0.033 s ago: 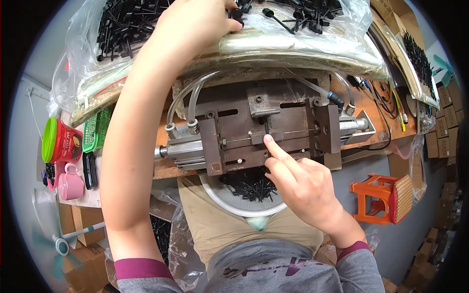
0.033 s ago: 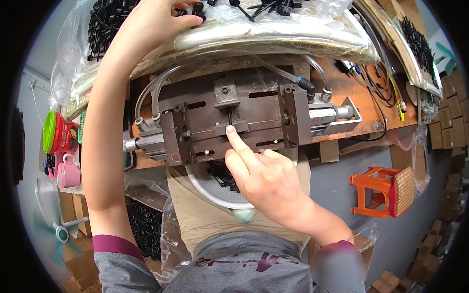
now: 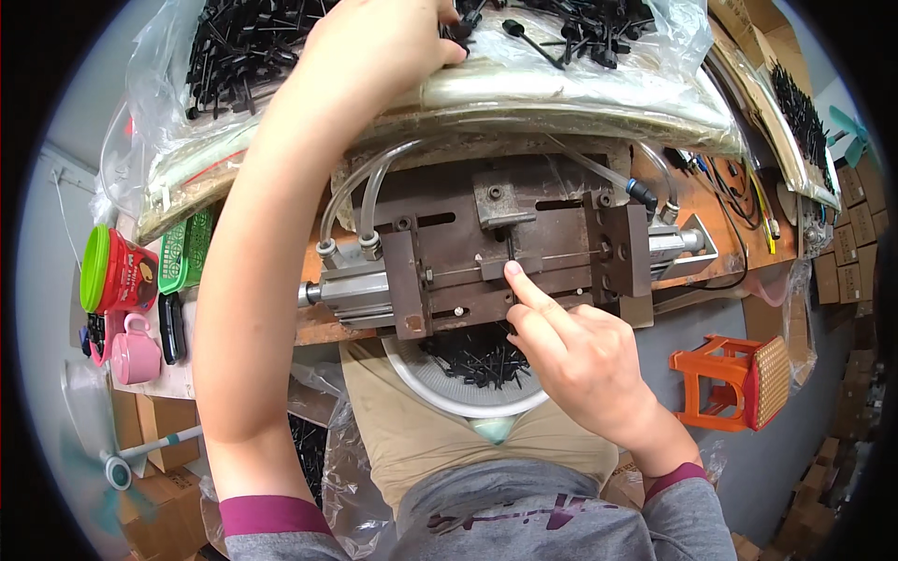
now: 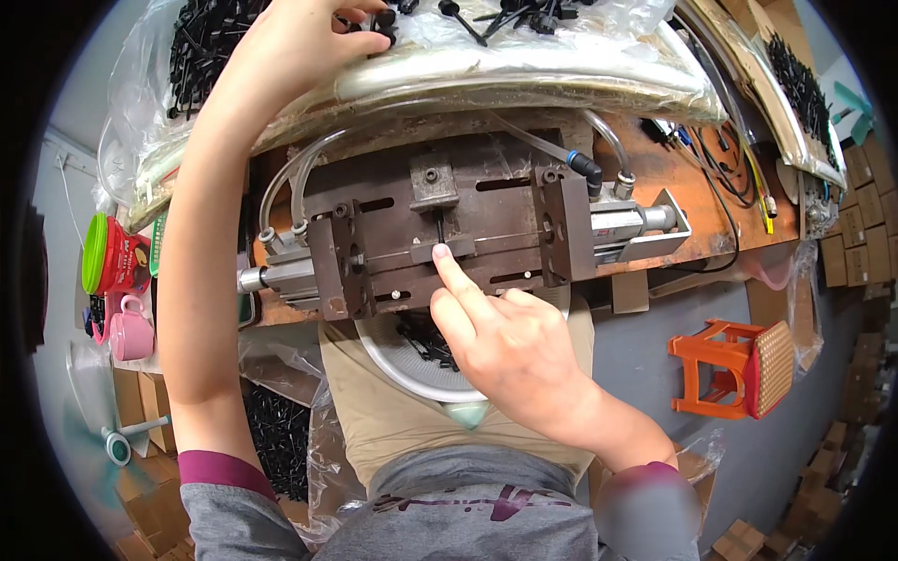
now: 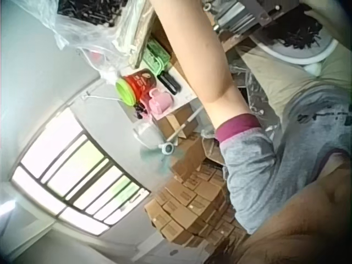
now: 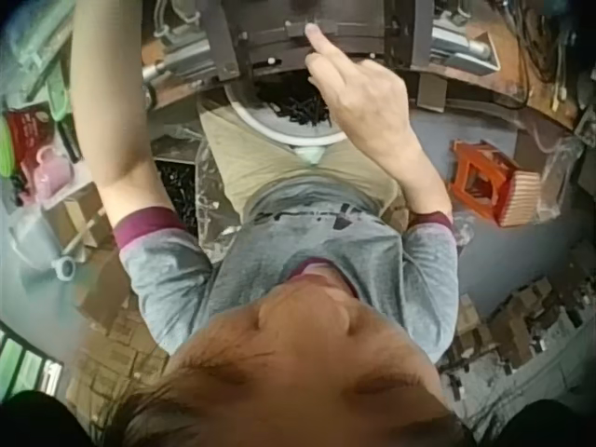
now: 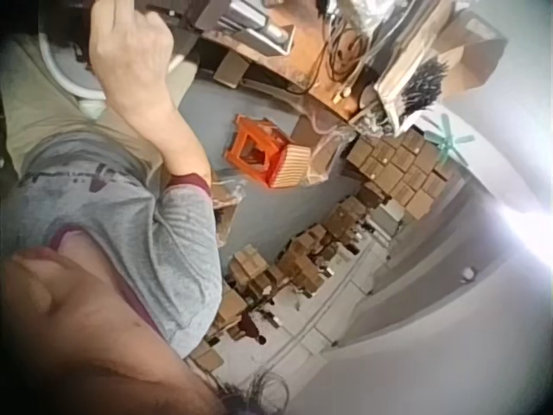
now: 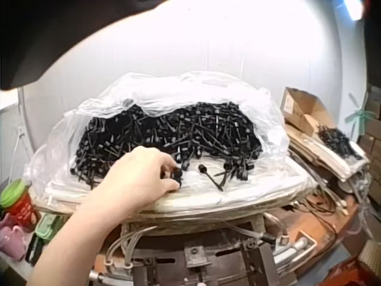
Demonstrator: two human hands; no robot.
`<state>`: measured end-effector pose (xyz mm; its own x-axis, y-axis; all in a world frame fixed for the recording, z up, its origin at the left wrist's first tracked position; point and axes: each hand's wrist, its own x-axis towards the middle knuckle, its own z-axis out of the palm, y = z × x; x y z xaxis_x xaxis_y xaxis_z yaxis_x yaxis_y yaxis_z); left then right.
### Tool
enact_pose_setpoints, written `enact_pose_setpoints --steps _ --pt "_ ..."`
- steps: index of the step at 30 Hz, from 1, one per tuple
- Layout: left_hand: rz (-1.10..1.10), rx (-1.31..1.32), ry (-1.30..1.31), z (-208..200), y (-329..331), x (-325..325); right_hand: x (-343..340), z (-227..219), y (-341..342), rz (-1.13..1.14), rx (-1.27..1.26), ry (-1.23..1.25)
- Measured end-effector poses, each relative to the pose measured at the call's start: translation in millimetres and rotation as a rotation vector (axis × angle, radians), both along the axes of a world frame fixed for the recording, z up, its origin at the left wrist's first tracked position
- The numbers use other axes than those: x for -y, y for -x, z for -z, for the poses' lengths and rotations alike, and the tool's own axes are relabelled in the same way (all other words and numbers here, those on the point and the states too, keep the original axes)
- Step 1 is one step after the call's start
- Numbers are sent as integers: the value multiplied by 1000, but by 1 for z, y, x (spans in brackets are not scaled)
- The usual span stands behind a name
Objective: Manually assemble black plastic components using a pneumatic jig or vice.
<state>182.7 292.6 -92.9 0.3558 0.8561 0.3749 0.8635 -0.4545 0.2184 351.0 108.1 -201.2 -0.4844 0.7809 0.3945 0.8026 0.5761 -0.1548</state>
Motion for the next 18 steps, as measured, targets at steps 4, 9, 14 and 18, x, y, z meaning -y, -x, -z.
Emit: enact_pose_setpoints --steps 4,9,14,18 --pt "37 20 -123 15 -9 -13 0 -2 -2 11 12 8" --pt "291 98 -116 29 -2 -41 -3 -22 -6 -55 -62 146" --pt "309 205 -143 19 9 -26 -41 -65 -29 -11 -287 -36" --pt "183 480 22 -9 9 -7 -121 -108 -62 76 -18 -398"
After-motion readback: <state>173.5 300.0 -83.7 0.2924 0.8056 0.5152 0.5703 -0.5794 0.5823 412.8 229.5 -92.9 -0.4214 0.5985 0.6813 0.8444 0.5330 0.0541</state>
